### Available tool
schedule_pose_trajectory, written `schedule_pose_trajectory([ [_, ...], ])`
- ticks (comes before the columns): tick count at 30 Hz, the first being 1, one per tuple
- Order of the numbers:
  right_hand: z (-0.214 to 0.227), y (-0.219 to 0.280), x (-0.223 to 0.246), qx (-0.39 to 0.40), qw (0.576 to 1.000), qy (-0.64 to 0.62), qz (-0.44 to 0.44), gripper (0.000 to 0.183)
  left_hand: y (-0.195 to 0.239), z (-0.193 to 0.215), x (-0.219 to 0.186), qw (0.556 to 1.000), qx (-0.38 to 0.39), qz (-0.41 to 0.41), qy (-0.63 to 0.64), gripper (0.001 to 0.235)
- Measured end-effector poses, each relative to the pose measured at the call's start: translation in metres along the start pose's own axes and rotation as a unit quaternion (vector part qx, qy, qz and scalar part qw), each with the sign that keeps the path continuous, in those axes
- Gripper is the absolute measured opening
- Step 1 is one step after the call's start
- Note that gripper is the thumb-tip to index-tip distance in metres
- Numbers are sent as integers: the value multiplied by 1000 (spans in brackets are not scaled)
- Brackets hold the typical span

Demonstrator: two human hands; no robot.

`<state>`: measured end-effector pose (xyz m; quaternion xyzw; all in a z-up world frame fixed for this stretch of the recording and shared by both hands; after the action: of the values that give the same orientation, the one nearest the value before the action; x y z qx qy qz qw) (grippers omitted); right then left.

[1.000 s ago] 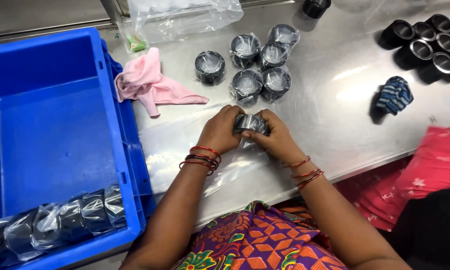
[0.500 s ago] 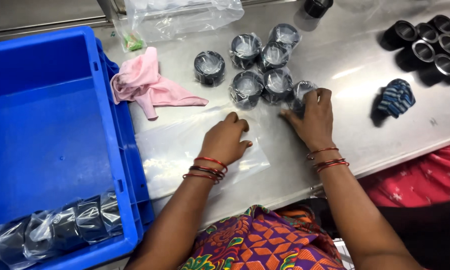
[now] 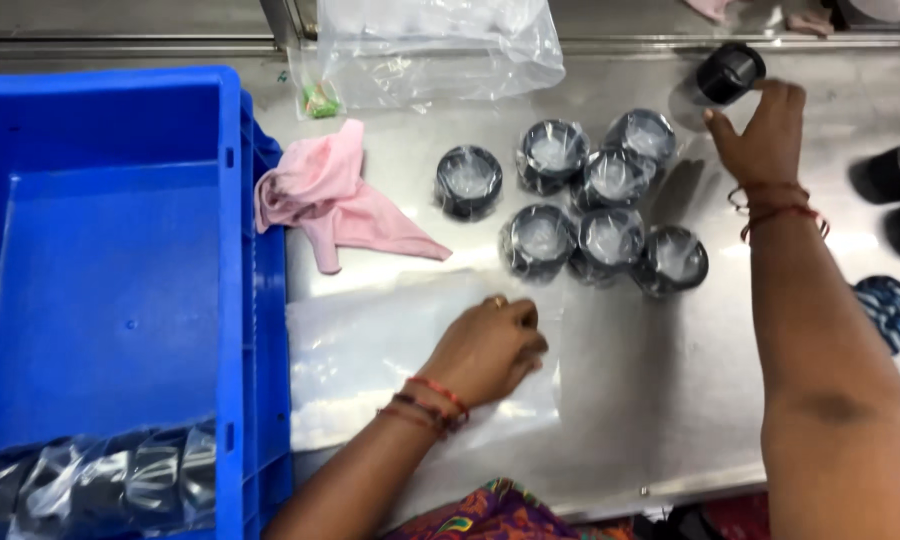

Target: The person wipes the inside of a blue crate with a pink cloth, then places cylindrical metal parts into plastic bags and stacks the bags inside the crate.

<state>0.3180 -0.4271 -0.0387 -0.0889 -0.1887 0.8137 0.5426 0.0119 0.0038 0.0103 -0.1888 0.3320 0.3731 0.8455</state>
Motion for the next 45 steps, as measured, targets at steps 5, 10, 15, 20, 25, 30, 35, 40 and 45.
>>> schedule_pose_trajectory([
  [5,-21,-87,-47,55,998,-7,-40,93,-1,-3,-5,999,15,31,11,9],
  [10,-56,-82,-85,136,987,34,-82,93,-3,-9,-3,998,5,62,33,16],
  [15,-44,-11,-98,117,990,5,-80,69,2,-10,-5,995,5,83,49,24],
  [20,3,-17,-63,84,966,-219,-107,123,-1,-8,-5,996,3,82,39,24],
  [25,-32,-53,-102,133,962,-207,-116,141,-2,-10,-6,995,9,87,54,24],
  [30,-50,-84,-78,108,977,-139,-121,99,-2,-8,-7,997,-7,72,34,22],
  [35,-25,-63,-58,102,987,-70,-107,69,-4,-16,-5,996,-34,74,40,12],
  [40,3,18,-32,101,988,-62,-95,66,0,-14,2,998,-24,57,18,8],
  [45,67,124,46,125,961,-144,-201,68,-2,-8,-3,993,-21,76,85,8],
])
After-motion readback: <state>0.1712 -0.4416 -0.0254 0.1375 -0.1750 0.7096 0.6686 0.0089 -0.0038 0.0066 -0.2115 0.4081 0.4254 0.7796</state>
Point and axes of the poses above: each hand's wrist, its own y-axis away from the middle knuckle, its own z-axis out of the back of the hand, x = y × z, the point moved 1 cm from there along -y, towards the middle knuckle, and after that the axes turned 13 degrees about x, right-handed, at the moved point
